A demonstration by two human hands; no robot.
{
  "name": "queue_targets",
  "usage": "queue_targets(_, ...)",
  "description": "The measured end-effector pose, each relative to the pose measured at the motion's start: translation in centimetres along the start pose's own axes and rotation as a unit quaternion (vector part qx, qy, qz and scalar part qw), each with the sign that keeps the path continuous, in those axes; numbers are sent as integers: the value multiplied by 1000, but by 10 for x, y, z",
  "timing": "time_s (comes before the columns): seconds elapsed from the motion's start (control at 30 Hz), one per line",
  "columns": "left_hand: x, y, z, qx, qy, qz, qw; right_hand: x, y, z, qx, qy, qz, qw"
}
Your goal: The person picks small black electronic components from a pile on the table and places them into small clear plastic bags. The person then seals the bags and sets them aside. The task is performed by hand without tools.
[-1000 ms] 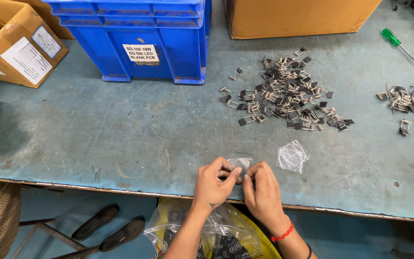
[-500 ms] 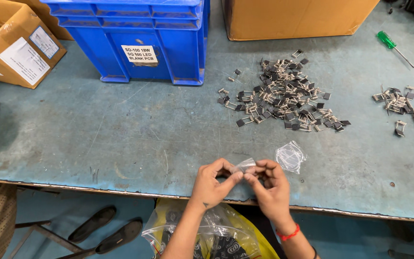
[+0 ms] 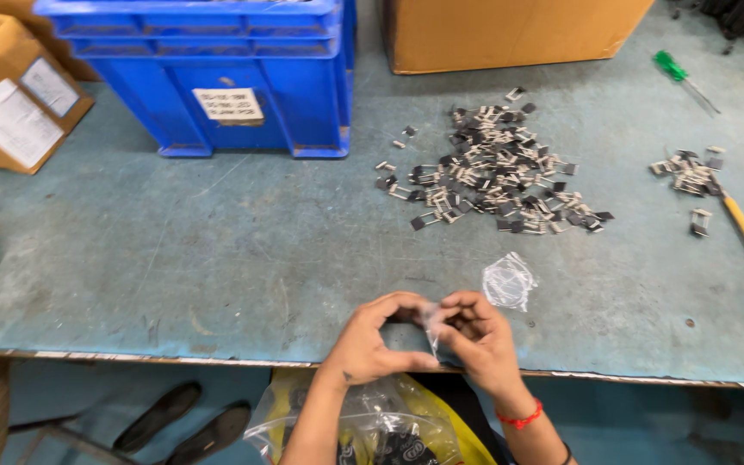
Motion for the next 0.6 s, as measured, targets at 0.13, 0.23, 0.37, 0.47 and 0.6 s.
queue_targets(0.13,9,-5,-3,-13,18,-41,999,0,5,0,-42,26,36,998)
queue_targets(0.23,15,-10,-5,-24,30,-8,999,-1,5,2,-65,32,15,997)
queue_targets(0.37,19,-21,-5,-99,53,-3,994,-7,-9,2,-52,-3,-91,995)
queue_targets(0.47,21,-25,-5,-92,63,10,994,-10,-20,0,-38,-17,-146,988)
queue_targets(0.6,27,-30,-7,-98,71,-2,993,-13,-25,-1,-16,0,-196,981)
Point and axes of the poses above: each hand's wrist, its own z-axis away from the middle knuckle, its own x-axis out of the palm, y = z × x, the point moved 3 cm from there along -z, towards the middle knuckle, and after that the axes turned 12 degrees about x, right-handed, at the moved point
